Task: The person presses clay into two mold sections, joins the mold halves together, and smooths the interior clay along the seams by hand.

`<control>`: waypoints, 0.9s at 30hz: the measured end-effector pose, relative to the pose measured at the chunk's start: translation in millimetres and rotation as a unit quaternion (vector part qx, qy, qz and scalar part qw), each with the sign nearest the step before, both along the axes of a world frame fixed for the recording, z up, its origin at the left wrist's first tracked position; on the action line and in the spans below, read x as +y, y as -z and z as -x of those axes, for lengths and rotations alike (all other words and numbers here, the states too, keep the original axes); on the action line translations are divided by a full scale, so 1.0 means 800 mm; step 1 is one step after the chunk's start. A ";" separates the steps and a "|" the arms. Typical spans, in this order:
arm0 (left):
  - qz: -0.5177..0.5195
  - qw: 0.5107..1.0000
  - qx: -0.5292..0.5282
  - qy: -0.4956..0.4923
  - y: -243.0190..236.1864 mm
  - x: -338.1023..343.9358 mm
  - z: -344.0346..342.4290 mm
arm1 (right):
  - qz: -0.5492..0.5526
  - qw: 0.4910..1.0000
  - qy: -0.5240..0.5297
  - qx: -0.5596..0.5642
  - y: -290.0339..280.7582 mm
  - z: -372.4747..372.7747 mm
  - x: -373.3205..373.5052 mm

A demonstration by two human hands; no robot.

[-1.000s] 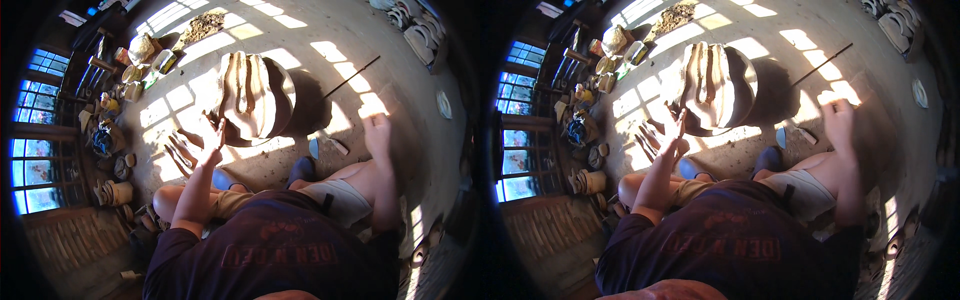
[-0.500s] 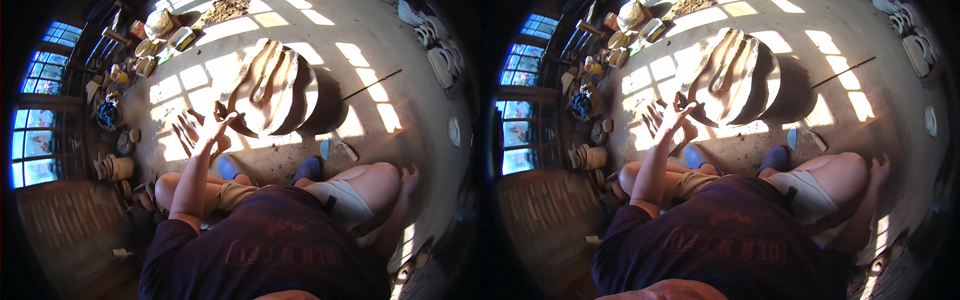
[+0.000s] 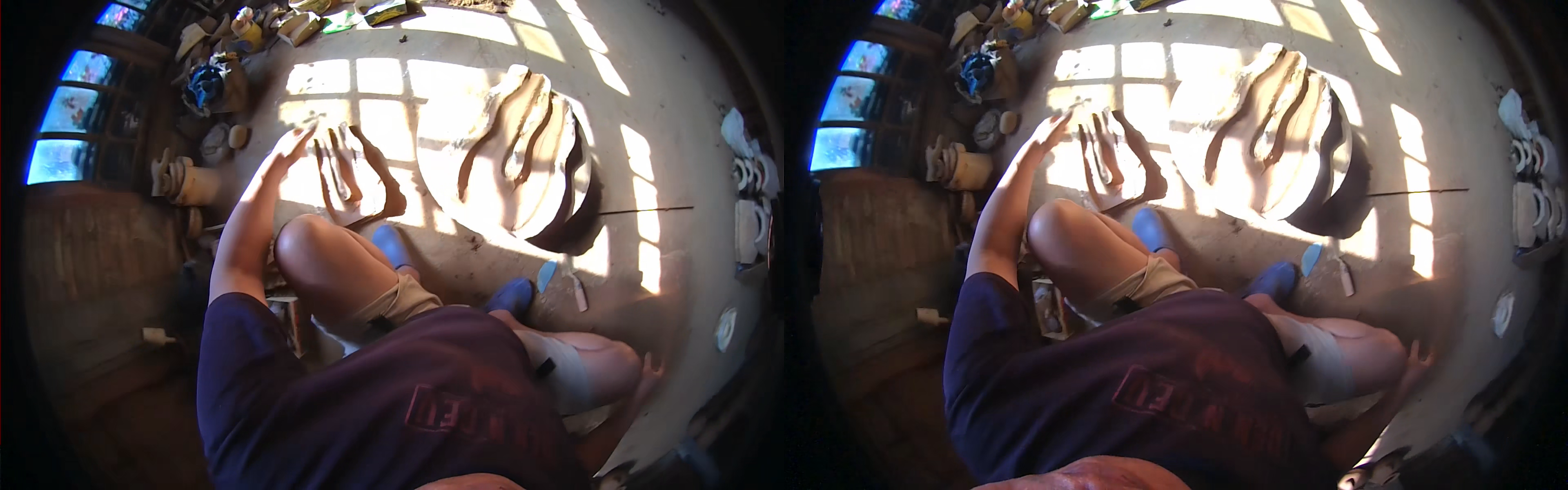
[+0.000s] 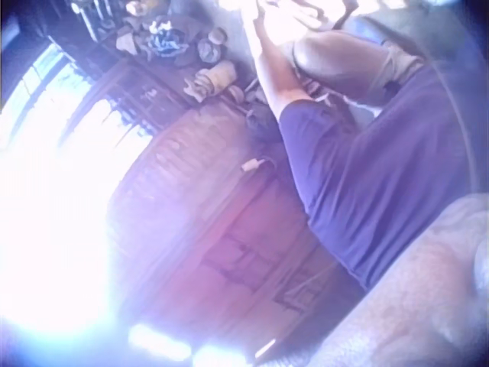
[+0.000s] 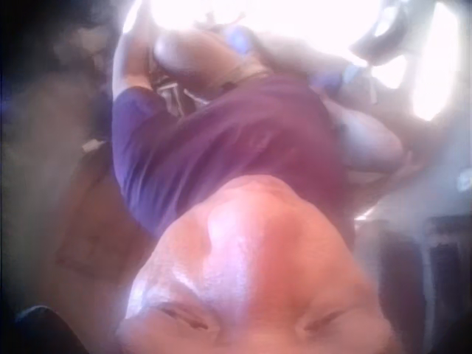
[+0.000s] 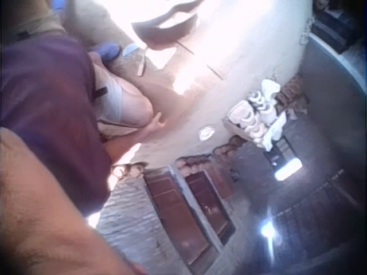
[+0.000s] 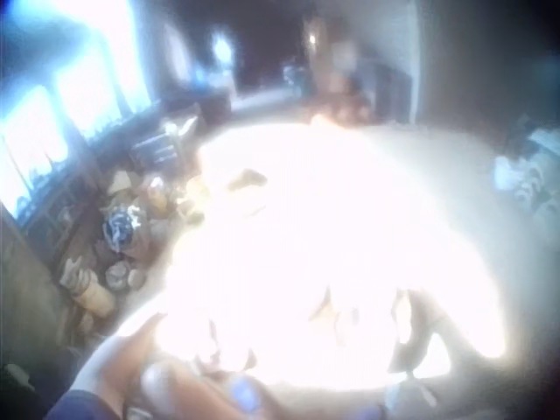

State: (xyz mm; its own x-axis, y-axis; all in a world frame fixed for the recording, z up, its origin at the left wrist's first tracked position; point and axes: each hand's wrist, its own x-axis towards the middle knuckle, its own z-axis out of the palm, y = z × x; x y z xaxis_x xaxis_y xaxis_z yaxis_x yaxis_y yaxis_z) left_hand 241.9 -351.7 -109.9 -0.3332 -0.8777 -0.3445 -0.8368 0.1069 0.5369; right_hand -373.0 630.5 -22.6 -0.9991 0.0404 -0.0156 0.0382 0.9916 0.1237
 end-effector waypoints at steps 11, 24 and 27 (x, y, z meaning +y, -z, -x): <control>-0.036 0.996 0.010 -0.080 0.247 0.109 0.036 | 0.435 0.877 -0.138 -0.150 -0.055 -0.099 -0.377; -0.048 0.994 0.003 -0.097 0.238 0.116 0.067 | 0.615 0.568 -0.160 -0.523 0.114 -0.159 -0.495; -0.044 0.993 0.012 -0.105 0.238 0.116 0.046 | 0.663 0.519 0.035 -0.539 0.113 -0.152 -0.510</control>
